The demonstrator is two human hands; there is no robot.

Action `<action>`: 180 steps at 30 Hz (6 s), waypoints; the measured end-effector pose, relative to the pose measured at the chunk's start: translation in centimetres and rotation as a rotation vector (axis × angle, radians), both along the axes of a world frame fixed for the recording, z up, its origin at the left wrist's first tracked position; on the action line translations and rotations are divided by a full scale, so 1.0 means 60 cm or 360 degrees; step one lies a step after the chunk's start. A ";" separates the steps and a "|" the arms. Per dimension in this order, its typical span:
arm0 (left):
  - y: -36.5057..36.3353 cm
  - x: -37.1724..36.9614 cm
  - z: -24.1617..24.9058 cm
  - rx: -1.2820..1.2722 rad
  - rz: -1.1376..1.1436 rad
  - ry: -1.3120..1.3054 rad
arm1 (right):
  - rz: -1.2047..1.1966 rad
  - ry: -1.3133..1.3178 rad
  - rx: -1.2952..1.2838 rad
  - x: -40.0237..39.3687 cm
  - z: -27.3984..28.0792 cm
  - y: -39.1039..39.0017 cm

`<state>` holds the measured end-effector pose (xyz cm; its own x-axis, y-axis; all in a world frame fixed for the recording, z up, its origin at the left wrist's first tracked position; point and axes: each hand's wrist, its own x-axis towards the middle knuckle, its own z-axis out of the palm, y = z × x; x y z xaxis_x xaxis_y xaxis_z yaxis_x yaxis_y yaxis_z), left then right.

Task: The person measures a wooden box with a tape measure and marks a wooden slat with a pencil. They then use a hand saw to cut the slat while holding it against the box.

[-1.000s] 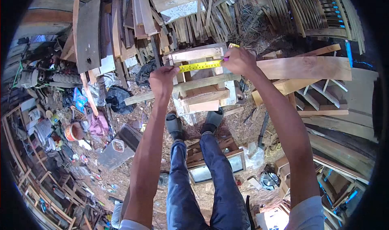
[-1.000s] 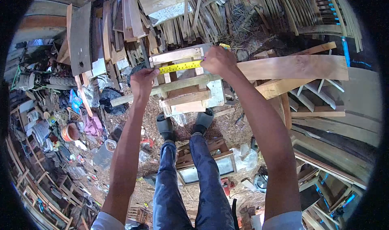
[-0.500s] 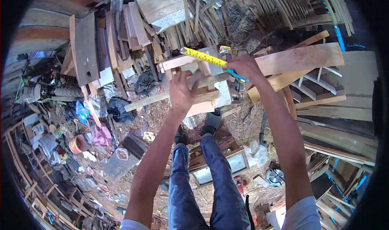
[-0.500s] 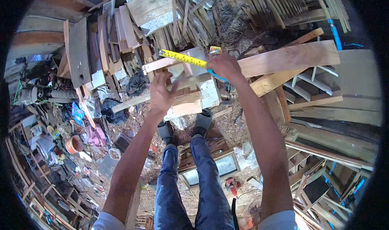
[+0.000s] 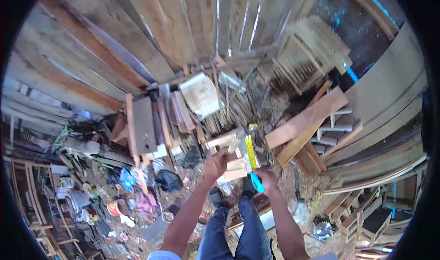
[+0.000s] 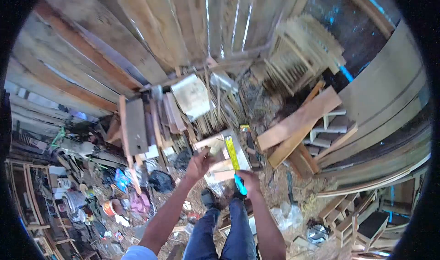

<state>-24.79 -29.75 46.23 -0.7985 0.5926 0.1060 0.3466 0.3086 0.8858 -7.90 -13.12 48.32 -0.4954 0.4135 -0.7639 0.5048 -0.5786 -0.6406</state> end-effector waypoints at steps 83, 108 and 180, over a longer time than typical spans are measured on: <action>-0.095 0.045 0.429 0.0647 -0.0063 -0.0815 | 0.0933 0.0002 0.1206 -0.070 0.382 -0.116; -0.103 0.209 -0.203 0.0404 0.0773 -0.1097 | 0.0914 -0.0119 -0.0114 -0.021 -0.168 -0.105; 0.150 0.118 -0.319 0.1476 0.1436 -0.1907 | 0.1483 -0.0188 0.1585 -0.176 -0.129 0.095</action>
